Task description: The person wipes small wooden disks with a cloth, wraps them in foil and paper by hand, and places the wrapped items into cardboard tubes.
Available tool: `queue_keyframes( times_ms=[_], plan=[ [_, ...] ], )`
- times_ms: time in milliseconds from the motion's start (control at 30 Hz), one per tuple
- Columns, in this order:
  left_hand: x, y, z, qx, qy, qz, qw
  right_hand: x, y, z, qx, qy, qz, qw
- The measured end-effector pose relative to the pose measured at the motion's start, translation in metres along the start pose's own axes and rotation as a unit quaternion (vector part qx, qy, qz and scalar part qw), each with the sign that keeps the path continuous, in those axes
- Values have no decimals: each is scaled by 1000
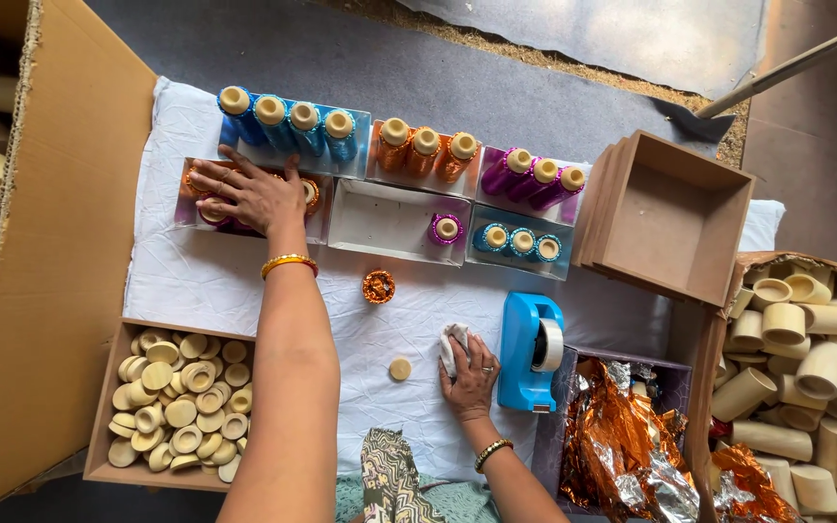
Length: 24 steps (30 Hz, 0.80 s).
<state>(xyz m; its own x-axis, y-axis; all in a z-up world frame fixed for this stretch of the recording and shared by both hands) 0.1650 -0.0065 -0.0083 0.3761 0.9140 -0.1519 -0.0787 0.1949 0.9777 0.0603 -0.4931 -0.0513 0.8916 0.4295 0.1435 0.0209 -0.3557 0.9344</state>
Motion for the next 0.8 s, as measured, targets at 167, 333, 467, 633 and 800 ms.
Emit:
queue_keyframes(
  times_ms=[167,333,467,633,800],
  plan=[
    [-5,7,2,-17,1,-15,1000,2,5,-4,2,-1,-1,1000],
    [-20,29,-3,-34,-6,-19,999,2,6,-4,1,5,5,1000],
    [-57,42,-18,-98,-105,104,984,-1,6,-4,5,13,15,1000],
    [-177,23,-61,-147,-266,162,939,-3,8,-2,8,15,27,999],
    [-260,-34,-92,-33,-393,144,908,-2,5,2,41,12,32,999]
  ],
)
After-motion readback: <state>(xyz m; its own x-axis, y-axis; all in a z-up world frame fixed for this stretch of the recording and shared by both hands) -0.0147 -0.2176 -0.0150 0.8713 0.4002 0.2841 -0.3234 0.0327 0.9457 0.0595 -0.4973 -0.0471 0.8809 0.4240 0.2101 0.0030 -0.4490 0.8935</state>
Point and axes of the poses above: each hand's wrist, its own x-axis towards the middle knuckle, its own y-axis out of the back of the hand, z = x × y, the point moved 10 cm from there along x, towards the middle knuckle, and after that the axes turned 5 degrees about x, right-handed, at the moved point
